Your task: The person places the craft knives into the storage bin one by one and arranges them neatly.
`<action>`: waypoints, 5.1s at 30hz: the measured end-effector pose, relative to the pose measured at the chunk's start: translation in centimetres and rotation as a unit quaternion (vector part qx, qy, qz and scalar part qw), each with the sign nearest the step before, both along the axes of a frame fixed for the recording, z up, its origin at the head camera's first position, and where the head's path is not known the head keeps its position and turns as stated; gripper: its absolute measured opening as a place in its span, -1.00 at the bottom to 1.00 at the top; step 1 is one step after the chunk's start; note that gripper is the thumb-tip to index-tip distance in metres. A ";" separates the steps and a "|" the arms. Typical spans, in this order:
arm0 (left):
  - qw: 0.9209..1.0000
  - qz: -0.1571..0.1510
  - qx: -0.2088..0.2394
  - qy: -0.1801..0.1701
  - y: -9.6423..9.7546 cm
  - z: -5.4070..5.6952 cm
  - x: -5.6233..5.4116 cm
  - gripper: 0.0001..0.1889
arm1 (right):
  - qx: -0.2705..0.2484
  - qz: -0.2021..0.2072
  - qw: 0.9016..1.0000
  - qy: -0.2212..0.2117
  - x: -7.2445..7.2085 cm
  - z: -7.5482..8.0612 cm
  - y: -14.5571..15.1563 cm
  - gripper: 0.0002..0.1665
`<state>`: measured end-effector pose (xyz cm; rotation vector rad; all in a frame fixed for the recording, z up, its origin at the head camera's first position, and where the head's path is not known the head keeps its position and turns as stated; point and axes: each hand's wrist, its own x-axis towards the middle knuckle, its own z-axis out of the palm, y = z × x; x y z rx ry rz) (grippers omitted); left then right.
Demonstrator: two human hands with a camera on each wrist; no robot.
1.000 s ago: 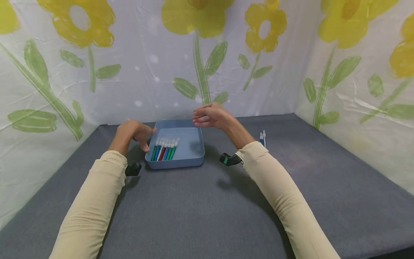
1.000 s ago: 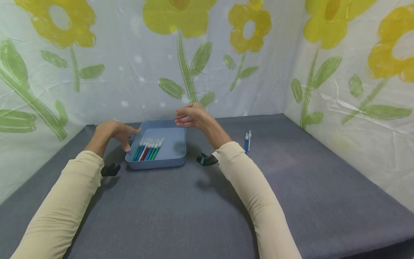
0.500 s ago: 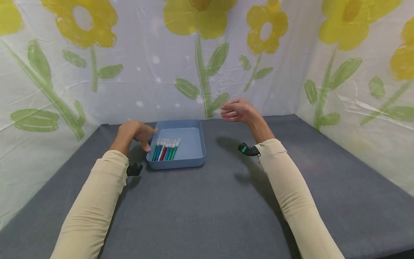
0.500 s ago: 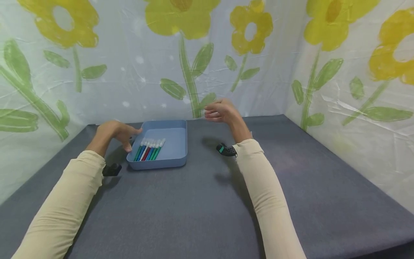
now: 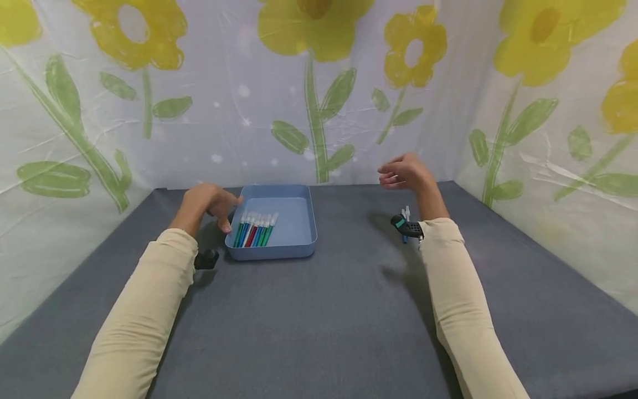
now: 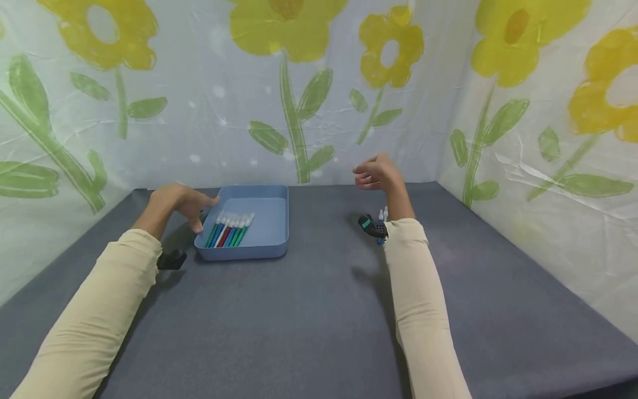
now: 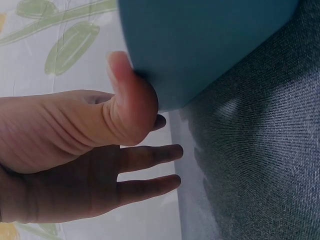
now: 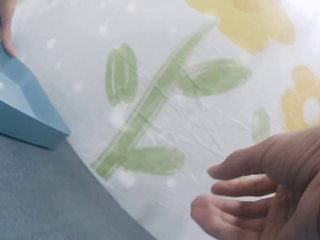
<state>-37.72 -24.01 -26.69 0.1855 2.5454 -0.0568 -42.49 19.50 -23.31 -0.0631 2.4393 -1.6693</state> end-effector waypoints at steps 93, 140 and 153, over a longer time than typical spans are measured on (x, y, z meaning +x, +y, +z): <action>1.000 -0.015 0.005 0.008 0.3 0.2 -0.2 0.26 | 0.356 -0.084 0.929 0.059 0.3 -2.8 1.4 -0.82; 1.000 -0.026 -0.007 0.011 0.3 0.1 -0.6 0.28 | 0.080 0.003 0.995 0.058 1.0 1.4 -1.5 -0.56; 1.000 -0.027 0.001 0.007 0.4 0.6 -0.5 0.27 | 0.002 0.042 0.999 0.025 0.8 0.9 -5.2 -0.53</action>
